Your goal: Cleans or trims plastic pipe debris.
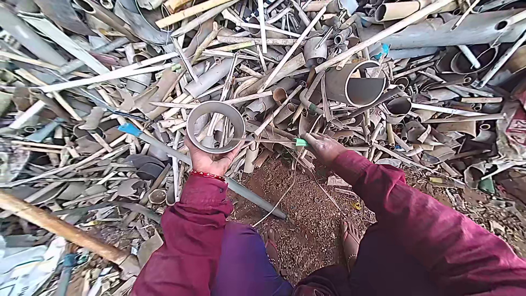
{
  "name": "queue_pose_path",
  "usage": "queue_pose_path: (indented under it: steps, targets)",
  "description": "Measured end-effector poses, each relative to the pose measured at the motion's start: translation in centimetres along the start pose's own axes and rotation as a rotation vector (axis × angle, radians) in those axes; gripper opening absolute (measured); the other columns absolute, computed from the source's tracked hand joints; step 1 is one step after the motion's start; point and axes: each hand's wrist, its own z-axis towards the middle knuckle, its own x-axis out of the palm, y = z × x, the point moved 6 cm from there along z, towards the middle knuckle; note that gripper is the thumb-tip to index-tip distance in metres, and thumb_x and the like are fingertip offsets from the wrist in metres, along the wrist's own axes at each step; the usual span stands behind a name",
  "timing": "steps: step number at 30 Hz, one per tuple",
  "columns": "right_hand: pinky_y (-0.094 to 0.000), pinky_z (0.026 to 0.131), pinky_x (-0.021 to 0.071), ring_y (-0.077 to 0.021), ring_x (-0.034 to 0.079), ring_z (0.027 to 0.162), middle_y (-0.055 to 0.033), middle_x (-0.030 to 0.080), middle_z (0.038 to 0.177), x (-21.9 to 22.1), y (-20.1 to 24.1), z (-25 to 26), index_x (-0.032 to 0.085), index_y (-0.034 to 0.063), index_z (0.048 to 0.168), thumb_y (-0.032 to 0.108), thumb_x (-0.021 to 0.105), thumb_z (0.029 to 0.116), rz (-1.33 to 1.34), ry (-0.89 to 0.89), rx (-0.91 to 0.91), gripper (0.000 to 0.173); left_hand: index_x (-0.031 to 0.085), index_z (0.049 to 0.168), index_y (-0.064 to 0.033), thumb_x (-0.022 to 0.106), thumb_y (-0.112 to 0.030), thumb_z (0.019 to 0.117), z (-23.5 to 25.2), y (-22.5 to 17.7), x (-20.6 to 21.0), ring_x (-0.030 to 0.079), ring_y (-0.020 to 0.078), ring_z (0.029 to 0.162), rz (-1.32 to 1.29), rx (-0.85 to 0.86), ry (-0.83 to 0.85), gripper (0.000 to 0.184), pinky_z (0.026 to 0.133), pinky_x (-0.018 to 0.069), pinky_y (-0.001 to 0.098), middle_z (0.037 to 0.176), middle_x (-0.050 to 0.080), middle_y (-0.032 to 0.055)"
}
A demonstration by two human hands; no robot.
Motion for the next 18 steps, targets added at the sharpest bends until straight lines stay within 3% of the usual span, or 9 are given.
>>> queue_pose_path:
  steps: [3, 7, 10, 12, 14, 17, 18]
  targets:
    - [-0.0603, 0.108, 0.0432, -0.0471, 0.057, 0.129, -0.0275, 0.061, 0.135, 0.5, -0.9, 0.3, 0.049, 0.0021, 0.147, 0.014, 0.05, 0.1087, 0.015, 0.017, 0.107, 0.04, 0.029, 0.157, -0.0224, 0.027, -0.077, 0.0969, 0.0, -0.1, 0.2, 0.049, 0.0404, 0.139, -0.05, -0.003, 0.003, 0.081, 0.103, 0.0514, 0.0588, 0.156, 0.041, 0.0172]
    - [-0.065, 0.096, 0.0478, -0.0509, 0.064, 0.113, -0.033, 0.065, 0.119, -1.0, -2.3, -0.1, 0.044, -0.001, 0.146, 0.015, 0.05, 0.109, 0.265, -0.108, 0.392, 0.041, 0.03, 0.156, -0.0237, 0.027, -0.078, 0.0964, 0.0, -0.4, 0.4, 0.047, 0.0406, 0.14, -0.056, 0.024, 0.015, 0.081, 0.104, 0.049, 0.062, 0.156, 0.041, 0.0164]
    - [-0.063, 0.091, 0.0506, -0.0487, 0.067, 0.102, -0.0323, 0.067, 0.109, -1.1, 0.6, -0.6, 0.046, -0.0036, 0.143, 0.016, 0.054, 0.1078, 0.39, -0.098, 0.275, 0.041, 0.033, 0.155, -0.0255, 0.027, -0.081, 0.0944, 0.2, -0.2, 0.5, 0.049, 0.0403, 0.138, 0.033, 0.06, 0.041, 0.082, 0.102, 0.0489, 0.0641, 0.154, 0.045, 0.0149]
    - [-0.0503, 0.076, 0.0553, -0.035, 0.067, 0.079, -0.0243, 0.066, 0.094, 0.1, 3.3, -0.8, 0.048, -0.0029, 0.139, 0.019, 0.053, 0.1087, 0.553, -0.057, 0.209, 0.038, 0.033, 0.154, -0.0268, 0.028, -0.081, 0.0937, 0.4, -0.1, 0.7, 0.049, 0.0397, 0.138, 0.062, 0.073, 0.076, 0.082, 0.102, 0.0486, 0.0649, 0.154, 0.045, 0.0138]
    - [-0.0347, 0.061, 0.0531, -0.019, 0.059, 0.062, -0.0123, 0.059, 0.081, 0.9, 5.5, -1.1, 0.047, 0.0011, 0.137, 0.025, 0.047, 0.1109, 0.703, 0.014, 0.195, 0.035, 0.034, 0.154, -0.0277, 0.027, -0.08, 0.0953, 0.4, 0.2, 1.1, 0.049, 0.0383, 0.139, 0.096, 0.091, 0.11, 0.079, 0.103, 0.0476, 0.0652, 0.155, 0.045, 0.0119]
    - [-0.0449, 0.071, 0.0541, -0.0272, 0.063, 0.071, -0.0173, 0.063, 0.084, -0.4, 7.1, -1.7, 0.051, -0.0003, 0.134, 0.025, 0.051, 0.1094, 0.638, -0.04, 0.183, 0.036, 0.035, 0.153, -0.028, 0.03, -0.074, 0.0991, 0.3, 0.3, 1.6, 0.049, 0.0345, 0.139, 0.146, 0.153, 0.139, 0.071, 0.103, 0.0478, 0.0631, 0.153, 0.046, 0.0086]
    - [-0.0424, 0.067, 0.0536, -0.0249, 0.061, 0.066, -0.0151, 0.06, 0.08, -0.5, 7.0, -1.9, 0.051, 0.0003, 0.133, 0.027, 0.05, 0.1097, 0.694, -0.087, 0.209, 0.035, 0.036, 0.152, -0.0276, 0.031, -0.072, 0.1001, 0.4, 0.2, 1.6, 0.049, 0.0339, 0.138, 0.146, 0.177, 0.151, 0.069, 0.104, 0.0481, 0.0626, 0.153, 0.047, 0.0081]
